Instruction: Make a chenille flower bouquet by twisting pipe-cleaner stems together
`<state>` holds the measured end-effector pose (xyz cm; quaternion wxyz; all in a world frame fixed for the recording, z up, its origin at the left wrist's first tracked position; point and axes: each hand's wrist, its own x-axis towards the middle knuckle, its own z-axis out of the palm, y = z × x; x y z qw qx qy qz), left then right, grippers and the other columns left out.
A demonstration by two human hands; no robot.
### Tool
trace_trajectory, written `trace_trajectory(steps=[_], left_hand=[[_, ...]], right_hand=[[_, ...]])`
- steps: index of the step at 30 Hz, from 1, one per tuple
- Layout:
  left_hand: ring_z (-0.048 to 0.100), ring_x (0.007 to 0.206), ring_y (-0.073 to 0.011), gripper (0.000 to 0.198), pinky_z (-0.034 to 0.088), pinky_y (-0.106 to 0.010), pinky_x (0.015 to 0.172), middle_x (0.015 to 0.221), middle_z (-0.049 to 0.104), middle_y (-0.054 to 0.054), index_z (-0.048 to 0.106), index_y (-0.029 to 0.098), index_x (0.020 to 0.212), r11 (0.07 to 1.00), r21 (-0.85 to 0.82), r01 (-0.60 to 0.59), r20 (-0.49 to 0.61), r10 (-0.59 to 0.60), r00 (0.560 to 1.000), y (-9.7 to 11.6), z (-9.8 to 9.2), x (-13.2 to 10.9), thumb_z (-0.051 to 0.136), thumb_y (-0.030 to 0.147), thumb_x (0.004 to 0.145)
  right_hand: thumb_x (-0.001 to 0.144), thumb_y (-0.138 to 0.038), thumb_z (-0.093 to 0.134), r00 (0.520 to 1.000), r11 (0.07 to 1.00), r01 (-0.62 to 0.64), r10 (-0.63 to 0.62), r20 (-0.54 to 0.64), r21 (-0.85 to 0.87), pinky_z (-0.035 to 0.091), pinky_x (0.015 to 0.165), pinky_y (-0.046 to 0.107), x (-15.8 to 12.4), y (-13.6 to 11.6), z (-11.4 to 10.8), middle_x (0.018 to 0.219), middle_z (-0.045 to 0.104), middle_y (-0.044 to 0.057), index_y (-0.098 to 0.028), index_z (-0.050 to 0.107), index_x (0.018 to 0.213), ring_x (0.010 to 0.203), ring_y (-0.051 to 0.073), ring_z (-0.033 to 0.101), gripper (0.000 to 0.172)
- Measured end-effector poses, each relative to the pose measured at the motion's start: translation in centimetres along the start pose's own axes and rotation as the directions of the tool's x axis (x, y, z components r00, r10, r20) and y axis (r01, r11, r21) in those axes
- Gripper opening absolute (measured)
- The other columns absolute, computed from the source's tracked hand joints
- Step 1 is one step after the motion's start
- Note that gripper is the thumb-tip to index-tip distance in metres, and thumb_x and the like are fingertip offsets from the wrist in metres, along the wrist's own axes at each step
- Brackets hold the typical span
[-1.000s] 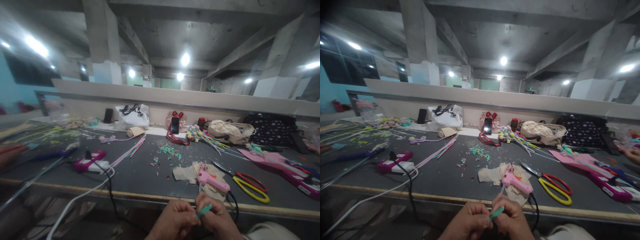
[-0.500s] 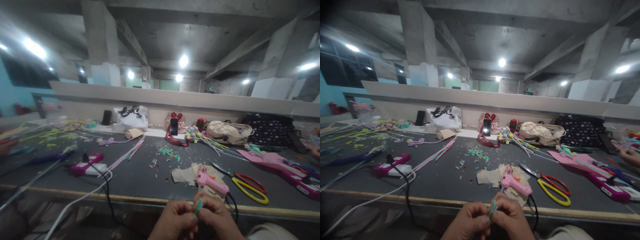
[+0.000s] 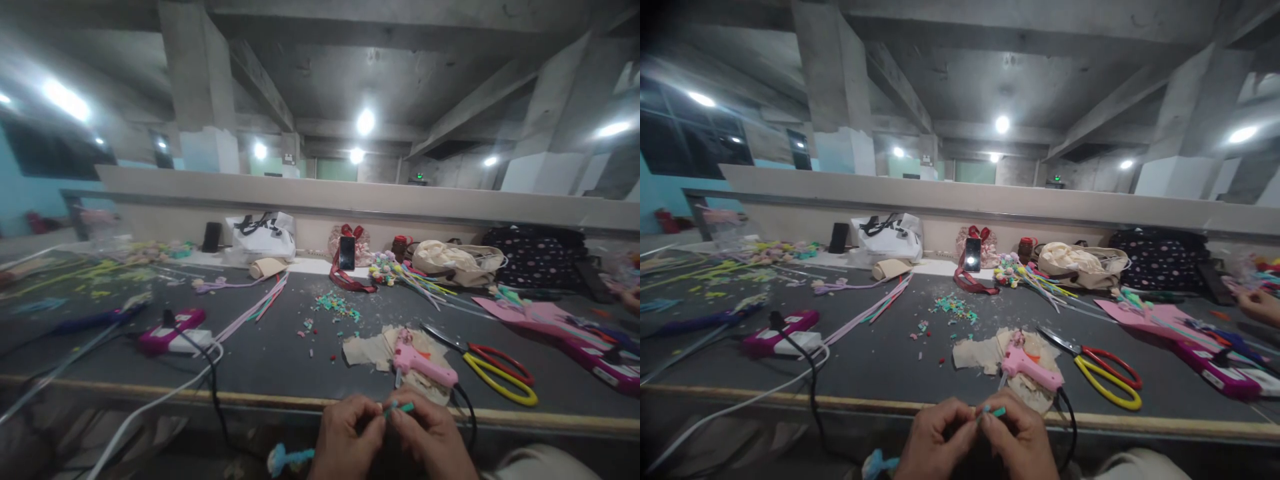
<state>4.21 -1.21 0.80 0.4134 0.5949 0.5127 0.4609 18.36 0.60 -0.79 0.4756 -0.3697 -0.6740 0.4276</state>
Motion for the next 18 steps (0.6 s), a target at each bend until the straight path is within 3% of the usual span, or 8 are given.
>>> trace_trajectory(steps=[2,4,6,7,9,12,15,18], left_hand=[[0.038,0.039,-0.0081,0.015,0.027,-0.020,0.041,0.042,0.047,0.004,0.051,0.017,0.048,0.958,-0.216,0.191,0.192,-0.150,0.970,-0.2,-0.2,0.1,0.054,0.028,0.059],[0.035,0.033,-0.0062,0.012,0.021,-0.018,0.035,0.039,0.047,0.005,0.050,0.016,0.051,0.847,-0.348,0.402,0.432,-0.235,0.870,-0.6,-0.4,0.3,0.053,0.026,0.057],[0.036,0.031,-0.0052,0.011,0.019,-0.017,0.034,0.038,0.048,0.004,0.052,0.014,0.050,0.752,-0.411,0.515,0.585,-0.216,0.782,-0.9,-0.4,0.4,0.054,0.024,0.054],[0.037,0.031,-0.0047,0.012,0.019,-0.017,0.034,0.038,0.048,0.003,0.053,0.012,0.050,0.720,-0.441,0.536,0.627,-0.180,0.758,-1.1,-0.4,0.4,0.055,0.024,0.053],[0.039,0.033,-0.0042,0.015,0.023,-0.017,0.036,0.040,0.050,0.002,0.054,0.010,0.050,0.685,-0.500,0.531,0.654,-0.104,0.750,-1.5,-0.4,0.4,0.058,0.025,0.053],[0.047,0.040,-0.0056,0.018,0.029,-0.016,0.040,0.049,0.057,-0.001,0.056,0.010,0.057,0.708,-0.513,0.486,0.637,-0.066,0.768,-1.9,-0.5,0.4,0.062,0.027,0.056],[0.049,0.040,-0.0060,0.022,0.030,-0.016,0.040,0.049,0.059,0.000,0.054,0.012,0.059,0.730,-0.489,0.478,0.602,-0.114,0.790,-2.1,-0.4,0.3,0.066,0.029,0.054],[0.044,0.033,-0.0048,0.027,0.023,-0.015,0.032,0.043,0.056,0.003,0.051,0.014,0.058,0.720,-0.497,0.485,0.548,-0.172,0.818,-2.0,-0.2,0.3,0.068,0.033,0.050]], right_hand=[[0.071,-0.034,0.055,0.997,0.998,-0.009,0.005,0.074,0.056,0.030,0.038,0.018,0.2,0.5,-0.4,0.063,0.049,-0.001,-0.020,0.063,0.067,0.043,0.008,0.040,0.017],[0.068,-0.032,0.059,0.992,0.994,0.048,-0.060,0.112,0.101,0.034,0.044,0.020,0.4,1.0,-0.7,0.062,0.050,-0.001,-0.020,0.064,0.065,0.049,0.010,0.044,0.014],[0.065,-0.030,0.061,0.982,0.984,0.117,-0.135,0.131,0.134,0.037,0.052,0.023,0.5,1.2,-0.9,0.059,0.051,-0.001,-0.020,0.064,0.061,0.055,0.012,0.047,0.011],[0.065,-0.030,0.062,0.977,0.981,0.133,-0.154,0.148,0.144,0.037,0.054,0.023,0.5,1.2,-0.9,0.058,0.052,-0.001,-0.020,0.063,0.060,0.056,0.013,0.047,0.011],[0.065,-0.029,0.062,0.975,0.982,0.125,-0.148,0.168,0.141,0.037,0.055,0.024,0.4,0.8,-0.9,0.057,0.051,-0.001,-0.019,0.062,0.059,0.056,0.013,0.047,0.011],[0.067,-0.029,0.061,0.982,0.989,0.109,-0.122,0.146,0.095,0.036,0.056,0.024,0.1,-0.3,-0.9,0.059,0.051,-0.001,-0.018,0.061,0.060,0.057,0.013,0.047,0.013],[0.068,-0.030,0.060,0.976,0.989,0.137,-0.143,0.165,0.048,0.035,0.058,0.025,-0.2,-1.1,-1.0,0.061,0.051,0.000,-0.018,0.062,0.063,0.060,0.014,0.048,0.013],[0.071,-0.033,0.056,0.978,0.993,0.053,-0.073,0.197,0.105,0.033,0.046,0.021,-0.4,-1.2,-1.0,0.065,0.049,0.000,-0.017,0.065,0.069,0.049,0.009,0.044,0.019]])
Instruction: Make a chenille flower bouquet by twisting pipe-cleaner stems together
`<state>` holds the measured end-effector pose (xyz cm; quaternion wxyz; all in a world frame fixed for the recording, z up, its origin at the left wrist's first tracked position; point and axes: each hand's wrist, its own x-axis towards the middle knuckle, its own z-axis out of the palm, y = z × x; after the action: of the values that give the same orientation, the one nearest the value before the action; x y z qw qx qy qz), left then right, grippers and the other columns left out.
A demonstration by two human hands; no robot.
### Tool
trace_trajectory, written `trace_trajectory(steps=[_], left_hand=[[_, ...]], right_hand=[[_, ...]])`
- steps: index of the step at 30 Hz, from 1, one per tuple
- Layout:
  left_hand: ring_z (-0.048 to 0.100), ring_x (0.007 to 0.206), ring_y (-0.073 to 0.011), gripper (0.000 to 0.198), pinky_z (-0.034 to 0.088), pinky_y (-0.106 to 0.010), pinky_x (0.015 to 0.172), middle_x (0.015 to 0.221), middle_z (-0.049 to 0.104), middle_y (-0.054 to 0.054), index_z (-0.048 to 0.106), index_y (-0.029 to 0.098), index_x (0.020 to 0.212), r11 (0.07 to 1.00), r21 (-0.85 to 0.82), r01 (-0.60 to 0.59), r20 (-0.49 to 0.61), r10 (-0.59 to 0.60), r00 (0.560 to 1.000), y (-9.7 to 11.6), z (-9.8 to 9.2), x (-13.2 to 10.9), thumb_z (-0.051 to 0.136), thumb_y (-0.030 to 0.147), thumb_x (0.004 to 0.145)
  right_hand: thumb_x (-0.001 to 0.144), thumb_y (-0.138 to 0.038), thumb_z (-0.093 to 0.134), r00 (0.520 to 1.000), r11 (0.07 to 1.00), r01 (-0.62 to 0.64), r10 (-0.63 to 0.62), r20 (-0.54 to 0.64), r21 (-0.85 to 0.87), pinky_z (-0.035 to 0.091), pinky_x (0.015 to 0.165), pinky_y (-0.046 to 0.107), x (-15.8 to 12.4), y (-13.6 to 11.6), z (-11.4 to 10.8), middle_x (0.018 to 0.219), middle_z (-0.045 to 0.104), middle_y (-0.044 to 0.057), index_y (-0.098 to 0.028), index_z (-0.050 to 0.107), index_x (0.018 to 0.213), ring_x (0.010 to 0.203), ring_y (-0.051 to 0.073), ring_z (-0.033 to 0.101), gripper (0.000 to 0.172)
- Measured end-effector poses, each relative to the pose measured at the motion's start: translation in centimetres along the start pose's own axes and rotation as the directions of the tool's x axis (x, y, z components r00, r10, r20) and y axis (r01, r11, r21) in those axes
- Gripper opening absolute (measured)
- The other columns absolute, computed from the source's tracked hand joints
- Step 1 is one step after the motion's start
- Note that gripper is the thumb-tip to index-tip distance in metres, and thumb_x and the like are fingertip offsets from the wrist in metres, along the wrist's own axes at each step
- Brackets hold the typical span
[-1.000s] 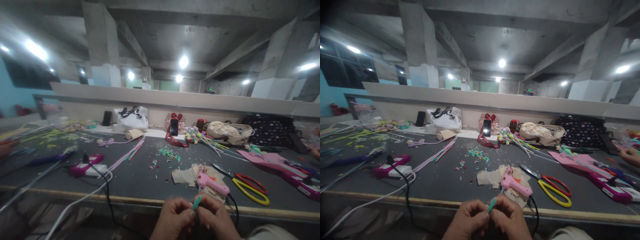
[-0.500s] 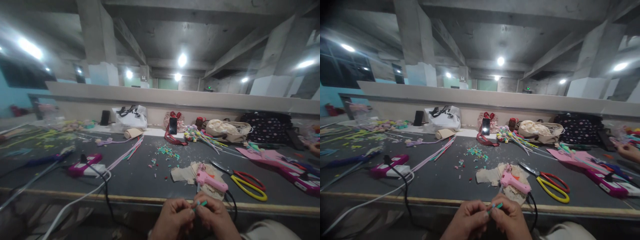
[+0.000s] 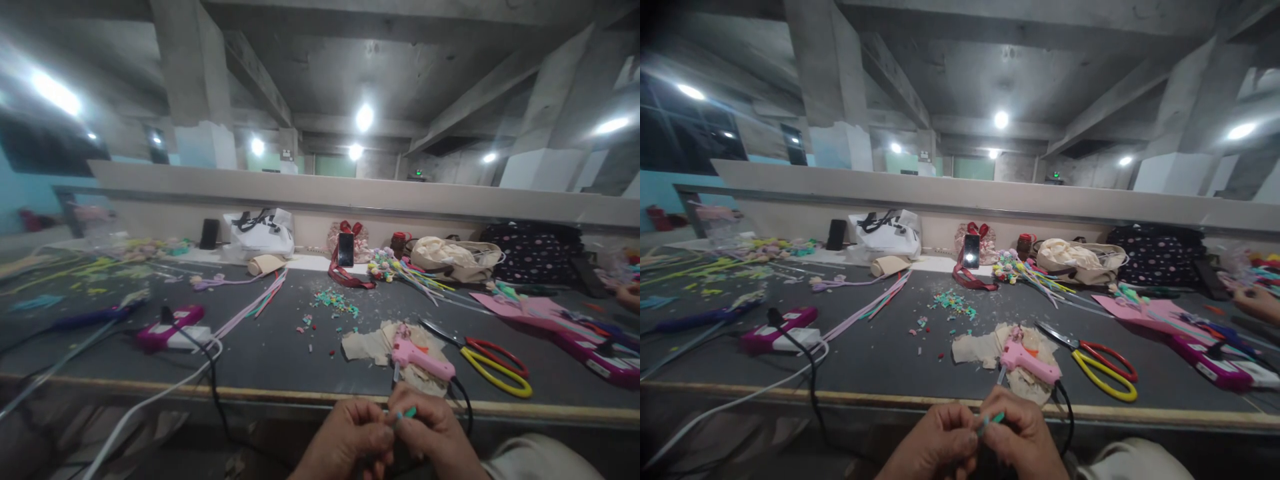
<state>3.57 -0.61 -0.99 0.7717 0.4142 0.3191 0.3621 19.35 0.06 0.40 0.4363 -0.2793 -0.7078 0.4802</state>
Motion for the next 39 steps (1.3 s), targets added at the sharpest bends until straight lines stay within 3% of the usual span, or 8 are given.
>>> trace_trajectory(steps=[7,12,16,22,26,30,34,39], left_hand=[[0.042,0.032,-0.0050,0.022,0.025,-0.016,0.032,0.042,0.054,0.005,0.051,0.014,0.057,0.988,0.065,-0.138,-0.087,0.143,0.986,0.6,0.5,-0.3,0.065,0.030,0.054],[0.040,0.032,-0.0049,0.011,0.023,-0.017,0.034,0.038,0.053,0.004,0.056,0.012,0.053,1.000,0.014,0.009,0.044,-0.009,0.999,1.0,0.7,-0.6,0.063,0.020,0.048],[0.039,0.032,-0.0045,0.003,0.023,-0.017,0.036,0.038,0.052,0.004,0.057,0.012,0.049,0.999,0.035,0.033,0.067,-0.035,0.997,1.1,0.9,-0.6,0.058,0.013,0.046],[0.026,0.027,-0.0036,0.006,0.015,-0.019,0.032,0.033,0.045,0.007,0.053,0.015,0.051,0.987,0.158,-0.031,-0.155,0.055,0.986,1.7,1.5,-0.5,0.058,0.019,0.051],[0.033,0.038,-0.0053,0.007,0.024,-0.019,0.040,0.039,0.045,0.006,0.057,0.013,0.050,0.906,0.389,-0.170,-0.261,0.285,0.922,2.6,2.1,-0.8,0.057,0.018,0.054],[0.047,0.053,-0.0114,0.011,0.032,-0.021,0.052,0.052,0.057,0.001,0.063,0.013,0.054,0.726,0.673,-0.144,-0.277,0.427,0.861,2.9,2.7,-1.2,0.054,0.018,0.057],[0.051,0.057,-0.0123,0.014,0.033,-0.020,0.053,0.055,0.059,0.001,0.062,0.015,0.055,0.593,0.798,-0.110,-0.243,0.483,0.842,2.9,2.8,-1.3,0.050,0.018,0.061],[0.047,0.055,-0.0105,0.015,0.031,-0.020,0.051,0.051,0.053,0.003,0.060,0.015,0.054,0.567,0.812,-0.136,-0.212,0.505,0.837,3.2,3.0,-1.5,0.048,0.017,0.061]], right_hand=[[0.064,-0.039,0.062,0.980,0.941,-0.165,0.191,-0.061,0.296,0.018,0.032,0.015,0.3,2.2,0.4,0.044,0.037,-0.008,-0.015,0.058,0.062,0.031,0.002,0.027,0.024],[0.058,-0.033,0.067,0.989,0.956,-0.148,0.141,0.045,0.253,0.028,0.039,0.016,0.1,1.6,-0.1,0.051,0.046,-0.004,-0.016,0.060,0.055,0.042,0.006,0.038,0.019],[0.057,-0.030,0.069,0.992,0.967,-0.128,0.125,0.030,0.220,0.034,0.048,0.019,0.1,0.6,-0.4,0.057,0.050,-0.003,-0.017,0.062,0.058,0.051,0.009,0.044,0.014],[0.059,-0.030,0.067,0.964,0.962,-0.220,0.240,-0.114,0.163,0.023,0.033,0.014,0.6,1.3,-0.3,0.044,0.043,-0.008,-0.016,0.057,0.062,0.034,0.003,0.032,0.017],[0.059,-0.037,0.066,0.917,0.944,-0.288,0.321,-0.237,0.165,0.019,0.028,0.013,0.7,1.2,0.2,0.047,0.047,-0.008,-0.016,0.056,0.071,0.028,0.000,0.028,0.026],[0.064,-0.039,0.060,0.931,0.954,-0.280,0.297,-0.212,0.106,0.020,0.030,0.013,0.5,0.1,0.4,0.039,0.037,-0.009,-0.014,0.056,0.064,0.030,0.001,0.028,0.025],[0.066,-0.036,0.059,0.971,0.982,-0.187,0.189,-0.149,0.023,0.026,0.035,0.014,0.1,-0.8,0.3,0.049,0.041,-0.006,-0.015,0.058,0.066,0.039,0.004,0.035,0.021],[0.069,-0.031,0.057,0.989,0.995,-0.090,0.085,-0.119,-0.033,0.028,0.039,0.016,0.1,-0.4,-0.4,0.057,0.042,-0.005,-0.017,0.060,0.069,0.044,0.006,0.039,0.015]])
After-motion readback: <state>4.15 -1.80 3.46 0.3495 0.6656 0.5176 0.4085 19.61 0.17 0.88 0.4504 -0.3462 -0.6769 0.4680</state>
